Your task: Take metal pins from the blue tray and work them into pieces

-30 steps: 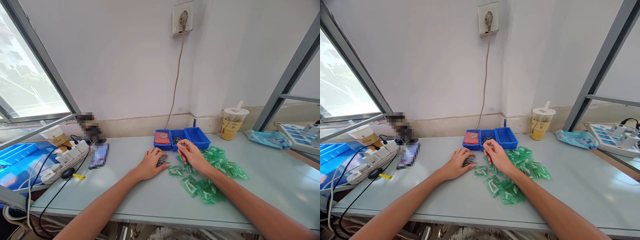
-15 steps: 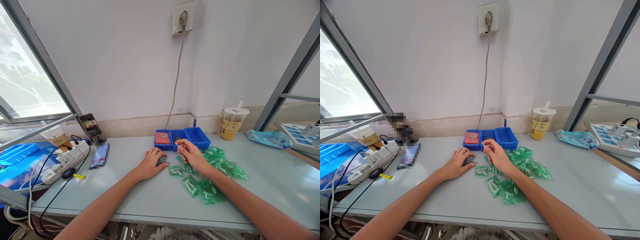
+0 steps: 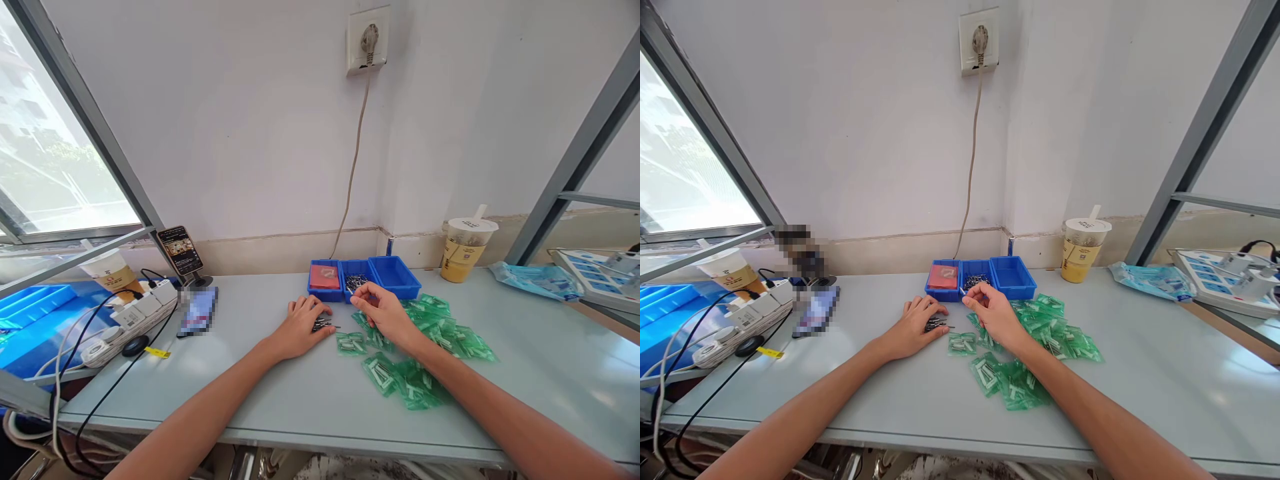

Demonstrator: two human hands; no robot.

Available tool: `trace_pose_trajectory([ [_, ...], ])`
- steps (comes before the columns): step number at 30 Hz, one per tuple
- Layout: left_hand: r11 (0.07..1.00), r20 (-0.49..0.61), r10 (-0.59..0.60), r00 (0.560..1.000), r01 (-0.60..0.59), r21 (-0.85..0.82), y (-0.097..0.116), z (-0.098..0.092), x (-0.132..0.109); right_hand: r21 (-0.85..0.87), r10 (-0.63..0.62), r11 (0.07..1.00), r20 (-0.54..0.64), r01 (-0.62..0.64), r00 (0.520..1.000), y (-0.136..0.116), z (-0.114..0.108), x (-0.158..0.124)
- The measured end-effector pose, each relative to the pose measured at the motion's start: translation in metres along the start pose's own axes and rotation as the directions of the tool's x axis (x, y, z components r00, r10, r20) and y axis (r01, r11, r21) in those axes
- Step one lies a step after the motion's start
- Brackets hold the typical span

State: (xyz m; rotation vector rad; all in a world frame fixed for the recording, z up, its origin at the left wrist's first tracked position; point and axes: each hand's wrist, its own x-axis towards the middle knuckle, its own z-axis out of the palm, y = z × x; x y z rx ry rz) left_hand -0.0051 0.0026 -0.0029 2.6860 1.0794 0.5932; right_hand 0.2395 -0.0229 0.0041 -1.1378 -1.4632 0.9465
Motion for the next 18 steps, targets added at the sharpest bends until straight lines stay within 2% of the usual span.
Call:
trace_pose_trajectory([
  [7,1.0,0.012,-0.007,1.0,0.008,-0.019,0.0006,-0.0006,-0.0001,-0.191,-0.118,0.976,-0.04,0.109,0.992,-0.0018,-0.0007,-0.0012],
  [14,1.0,0.009,0.002,1.0,-0.002,-0.031,0.0004,-0.0002,0.0003,0.034,0.006,0.999,0.091,-0.009,0.996,-0.0004,0.0025,-0.0014],
  [18,0.999,0.025,-0.002,1.0,0.003,-0.053,0.0013,-0.0019,0.0007,0.125,0.075,0.988,0.096,-0.086,0.993,-0.0042,0.0028,-0.0033],
])
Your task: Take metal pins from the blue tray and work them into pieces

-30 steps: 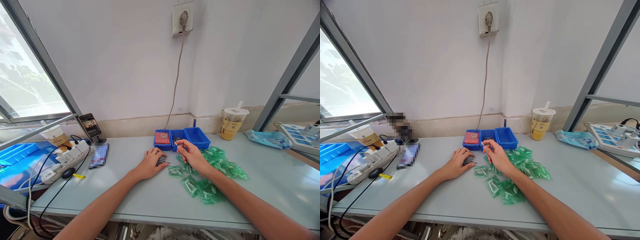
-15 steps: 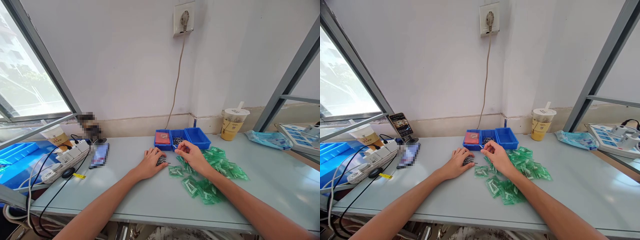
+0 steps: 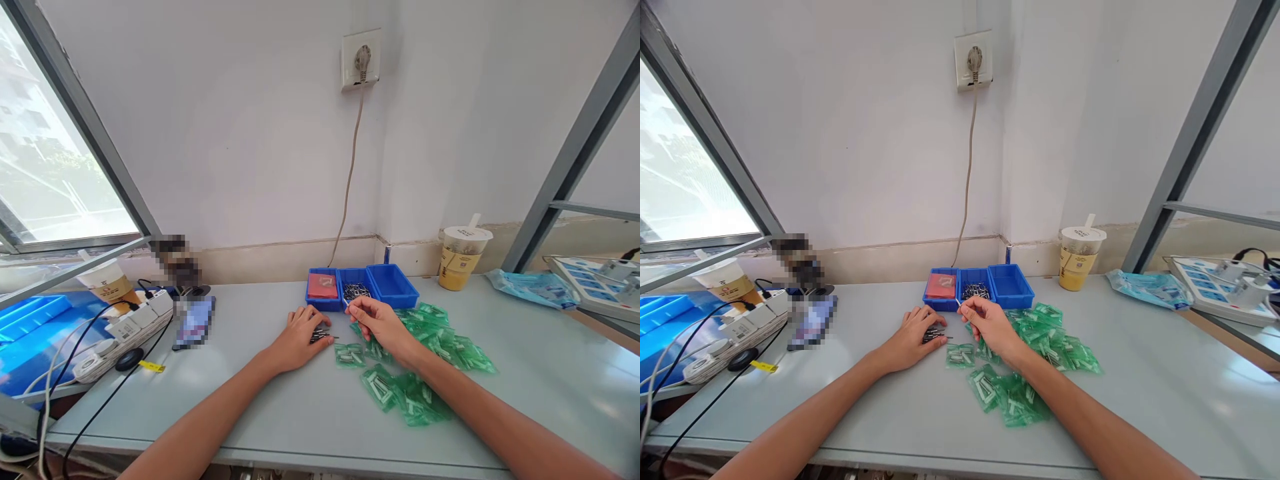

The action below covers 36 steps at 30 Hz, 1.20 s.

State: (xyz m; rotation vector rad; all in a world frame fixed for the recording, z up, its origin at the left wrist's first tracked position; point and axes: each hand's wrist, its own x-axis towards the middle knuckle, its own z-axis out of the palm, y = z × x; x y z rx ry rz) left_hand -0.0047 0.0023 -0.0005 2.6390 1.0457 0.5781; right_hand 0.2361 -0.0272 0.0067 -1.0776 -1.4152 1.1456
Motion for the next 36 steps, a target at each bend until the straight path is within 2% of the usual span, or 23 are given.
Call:
trace_pose_trajectory([
  [5,1.0,0.0,0.008,1.0,-0.008,0.005,-0.0004,-0.0008,0.0001,0.095,0.009,0.995,-0.027,-0.006,1.0,-0.0019,-0.001,-0.0013],
  [13,0.991,-0.002,0.024,1.0,-0.023,0.134,0.0011,-0.0024,-0.0023,-0.012,-0.055,0.998,-0.1,0.054,0.993,0.0033,-0.0031,0.0052],
  [21,0.972,-0.029,0.037,0.999,-0.029,0.235,-0.0034,-0.0051,-0.0049,-0.026,-0.034,0.999,-0.107,0.031,0.994,0.001,-0.0026,0.0044],
  [36,0.983,0.002,0.063,0.998,-0.062,0.172,-0.0039,-0.0045,-0.0051,-0.04,-0.033,0.999,-0.101,0.029,0.994,0.0037,-0.0017,0.0061],
])
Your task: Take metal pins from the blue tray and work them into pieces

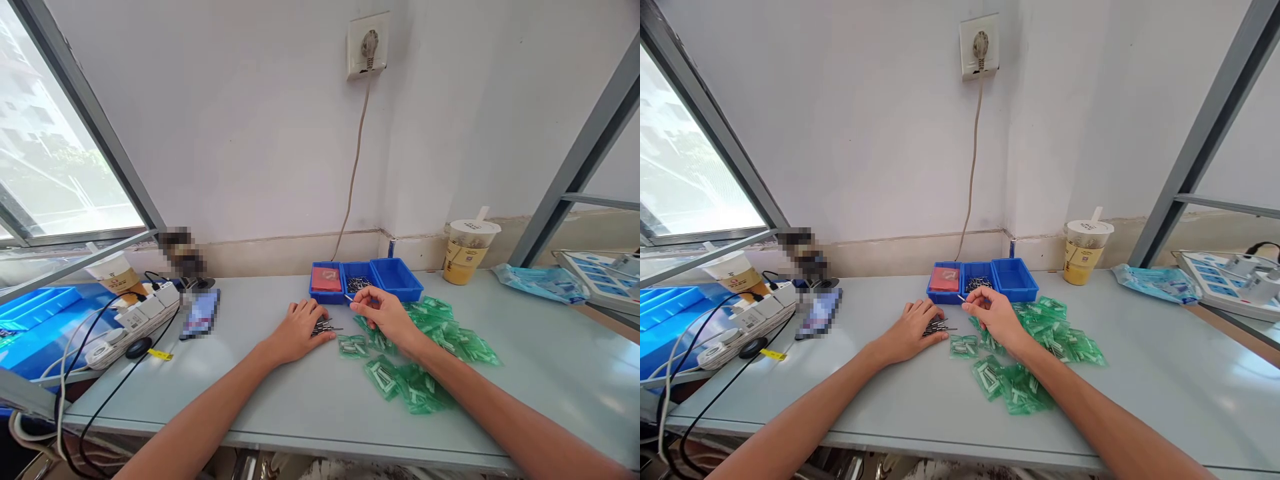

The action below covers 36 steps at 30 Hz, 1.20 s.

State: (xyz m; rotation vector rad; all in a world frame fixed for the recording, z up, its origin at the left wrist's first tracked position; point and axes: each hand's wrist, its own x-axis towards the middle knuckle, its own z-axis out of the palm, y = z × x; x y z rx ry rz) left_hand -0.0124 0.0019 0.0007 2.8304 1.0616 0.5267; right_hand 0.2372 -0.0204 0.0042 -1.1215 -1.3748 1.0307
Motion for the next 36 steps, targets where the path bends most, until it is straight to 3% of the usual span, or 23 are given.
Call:
trace_pose_trajectory([
  [18,0.998,0.003,-0.026,1.0,0.027,-0.055,0.0,-0.001,0.001,0.082,0.031,0.996,-0.021,-0.03,0.999,-0.001,0.001,-0.001],
  [27,0.993,0.018,-0.044,0.999,0.046,-0.108,0.0,-0.001,0.001,0.165,0.063,0.984,0.038,-0.068,0.997,-0.006,0.001,-0.005],
  [36,0.987,0.02,-0.041,0.999,0.044,-0.154,0.0,0.0,0.001,0.149,0.067,0.986,0.027,-0.07,0.997,-0.01,0.002,-0.007],
])
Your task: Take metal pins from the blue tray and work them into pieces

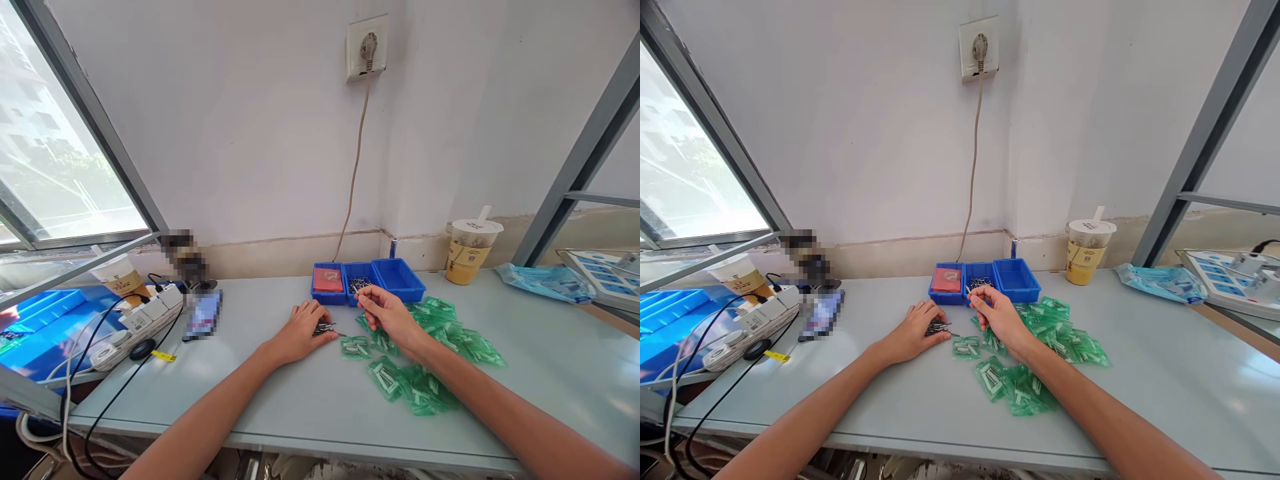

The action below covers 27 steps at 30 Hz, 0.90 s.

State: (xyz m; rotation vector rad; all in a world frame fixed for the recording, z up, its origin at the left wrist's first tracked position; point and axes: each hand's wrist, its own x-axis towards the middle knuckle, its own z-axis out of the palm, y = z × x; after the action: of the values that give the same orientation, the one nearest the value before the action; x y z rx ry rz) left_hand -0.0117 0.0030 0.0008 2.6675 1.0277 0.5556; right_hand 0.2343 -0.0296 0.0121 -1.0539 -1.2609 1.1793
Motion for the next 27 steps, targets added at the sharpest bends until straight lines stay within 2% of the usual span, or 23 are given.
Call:
trace_pose_trajectory([
  [5,1.0,0.002,0.005,1.0,-0.005,0.0,0.0005,-0.0006,-0.0002,0.018,-0.012,1.0,-0.041,0.013,0.999,0.004,-0.002,0.0032],
  [14,1.0,0.012,-0.007,1.0,0.007,0.001,0.003,-0.0038,-0.0004,0.258,0.065,0.964,-0.023,-0.057,0.998,-0.0037,-0.0053,0.003],
  [21,1.0,0.012,-0.013,1.0,0.013,0.0,0.0039,-0.0039,0.0002,0.219,0.045,0.975,-0.026,-0.038,0.999,-0.0041,-0.0044,0.0027],
  [27,1.0,0.006,-0.008,1.0,0.009,-0.012,0.0024,-0.0021,0.0006,0.114,0.032,0.993,-0.061,-0.025,0.998,-0.0019,-0.0032,0.0025],
])
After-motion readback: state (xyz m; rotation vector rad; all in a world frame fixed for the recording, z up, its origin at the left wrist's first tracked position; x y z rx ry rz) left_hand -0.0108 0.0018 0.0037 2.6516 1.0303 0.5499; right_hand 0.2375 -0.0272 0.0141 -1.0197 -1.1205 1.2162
